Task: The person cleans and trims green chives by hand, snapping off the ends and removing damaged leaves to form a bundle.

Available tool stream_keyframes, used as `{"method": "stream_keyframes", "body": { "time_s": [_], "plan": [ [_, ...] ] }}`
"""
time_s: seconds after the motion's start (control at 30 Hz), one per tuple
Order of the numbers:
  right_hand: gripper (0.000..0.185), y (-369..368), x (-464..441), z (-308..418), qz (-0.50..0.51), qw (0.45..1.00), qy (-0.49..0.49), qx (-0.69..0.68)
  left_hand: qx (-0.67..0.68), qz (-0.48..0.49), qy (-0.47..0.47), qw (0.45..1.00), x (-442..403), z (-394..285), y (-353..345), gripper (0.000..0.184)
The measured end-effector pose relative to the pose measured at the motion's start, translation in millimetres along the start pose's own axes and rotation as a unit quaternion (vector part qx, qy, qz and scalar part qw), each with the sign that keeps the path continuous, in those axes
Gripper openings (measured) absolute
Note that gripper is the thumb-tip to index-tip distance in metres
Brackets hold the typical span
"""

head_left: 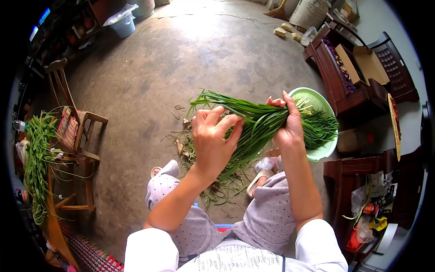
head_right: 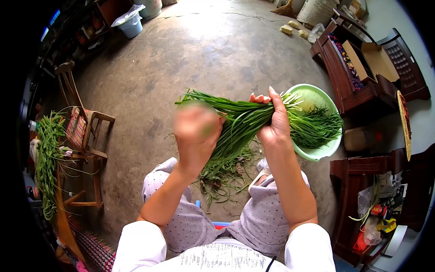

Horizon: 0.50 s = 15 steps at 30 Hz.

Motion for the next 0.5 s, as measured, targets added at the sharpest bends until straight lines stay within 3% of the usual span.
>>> {"method": "stream_keyframes", "body": {
  "time_s": [0.2,0.3,0.33,0.4,0.5],
  "plan": [
    [0.027,3.6,-5.4,15.9,-0.001,1.000,0.009,-0.030,0.148,-0.072,0.110,0.980,-0.6,27.2,15.7,0.008],
    [0.027,4.0,-5.5,30.6,0.007,0.999,0.005,-0.047,0.233,-0.126,0.225,0.938,8.2,63.6,25.0,0.008],
    [0.027,2.0,-2.9,37.1,0.005,0.998,0.016,-0.053,0.235,-0.126,0.226,0.937,4.9,70.3,32.3,0.008],
    [0.027,3.9,-3.4,50.3,0.019,0.998,0.034,-0.056,0.218,-0.160,0.323,0.907,7.9,97.7,50.6,0.010],
    [0.026,5.3,-1.5,60.5,0.034,0.997,0.033,-0.058,0.212,-0.195,0.300,0.909,8.9,120.9,67.0,0.012]
  ]
}}
Point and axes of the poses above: each hand's wrist, its own x-axis away from the middle knuckle, its own y-axis out of the back of the hand, z = x × y, the point moved 8 cm from there along -x, towards the middle knuckle, and after that the axes turned 9 degrees about x, right-handed, at the moved point
